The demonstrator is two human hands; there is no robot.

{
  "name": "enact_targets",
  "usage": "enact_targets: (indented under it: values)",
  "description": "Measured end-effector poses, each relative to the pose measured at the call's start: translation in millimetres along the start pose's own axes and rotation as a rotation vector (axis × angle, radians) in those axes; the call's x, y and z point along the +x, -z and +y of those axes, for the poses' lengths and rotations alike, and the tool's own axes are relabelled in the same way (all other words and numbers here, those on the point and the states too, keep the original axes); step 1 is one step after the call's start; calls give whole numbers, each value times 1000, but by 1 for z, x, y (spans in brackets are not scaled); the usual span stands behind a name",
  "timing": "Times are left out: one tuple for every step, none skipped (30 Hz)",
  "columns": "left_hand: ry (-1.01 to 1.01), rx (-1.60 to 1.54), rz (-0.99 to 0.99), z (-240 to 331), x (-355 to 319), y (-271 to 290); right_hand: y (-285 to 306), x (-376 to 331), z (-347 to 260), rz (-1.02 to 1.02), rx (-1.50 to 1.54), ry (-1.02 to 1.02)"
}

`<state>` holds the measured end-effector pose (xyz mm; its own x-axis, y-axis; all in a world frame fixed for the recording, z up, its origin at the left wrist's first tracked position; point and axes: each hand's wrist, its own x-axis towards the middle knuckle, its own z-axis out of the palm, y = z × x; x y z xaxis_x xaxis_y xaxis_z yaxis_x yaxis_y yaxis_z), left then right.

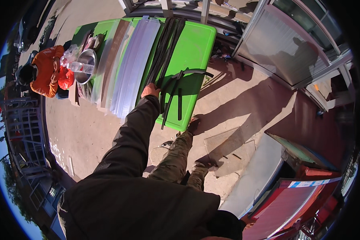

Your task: The person measures and cuts black rubber weather stripping to fit the edges of a red-framed glass panel. They use scissors to trim the strips and press them into the frame's groove along multiple sides.

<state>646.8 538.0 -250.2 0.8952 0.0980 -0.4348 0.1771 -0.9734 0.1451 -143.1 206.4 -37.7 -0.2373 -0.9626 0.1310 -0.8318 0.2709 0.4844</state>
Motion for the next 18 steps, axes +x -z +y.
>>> enact_targets:
  values:
    - [-32,20,3,3,-1,2,7,-2,-2,-26,34,-27]
    - [-50,63,-15,10,-3,5,14,-5,-3,-50,68,-56]
    - [-56,110,-29,13,-8,11,12,0,-3,-56,53,-66]
    - [-44,146,-36,11,-7,10,11,4,-2,-62,39,-77]
    - [-33,181,-43,5,-5,7,9,7,0,-47,40,-53]
    - [-37,214,-45,10,-3,10,8,4,0,-32,48,-45]
    - [-67,242,-52,13,-4,15,7,2,1,-16,55,-35]
    - [-74,248,-69,16,-5,21,6,2,2,-8,28,-33]
    - [-82,258,-86,16,-7,28,9,-1,2,-4,-1,-31]
    - [-89,191,-14,11,-3,26,12,-3,1,1,-32,-27]
    - [-128,84,46,7,-4,21,15,-4,-1,-31,-45,-53]
    - [-168,-26,109,5,-4,21,16,-4,-3,-62,-54,-80]
    - [-210,-134,182,4,-3,25,18,-4,-10,-99,-53,-104]
    - [-298,-205,258,-4,3,25,22,-3,-14,-145,-50,-87]
    - [-202,-431,93,12,-1,37,25,-5,-17,-165,-64,-121]
    - [-102,-649,-85,35,-16,56,25,-6,-15,-185,-80,-157]
    - [3,-858,-271,56,-34,75,23,-6,-13,-205,-95,-190]
    - [61,-1139,-340,66,-58,91,18,0,-14,-224,-72,-186]
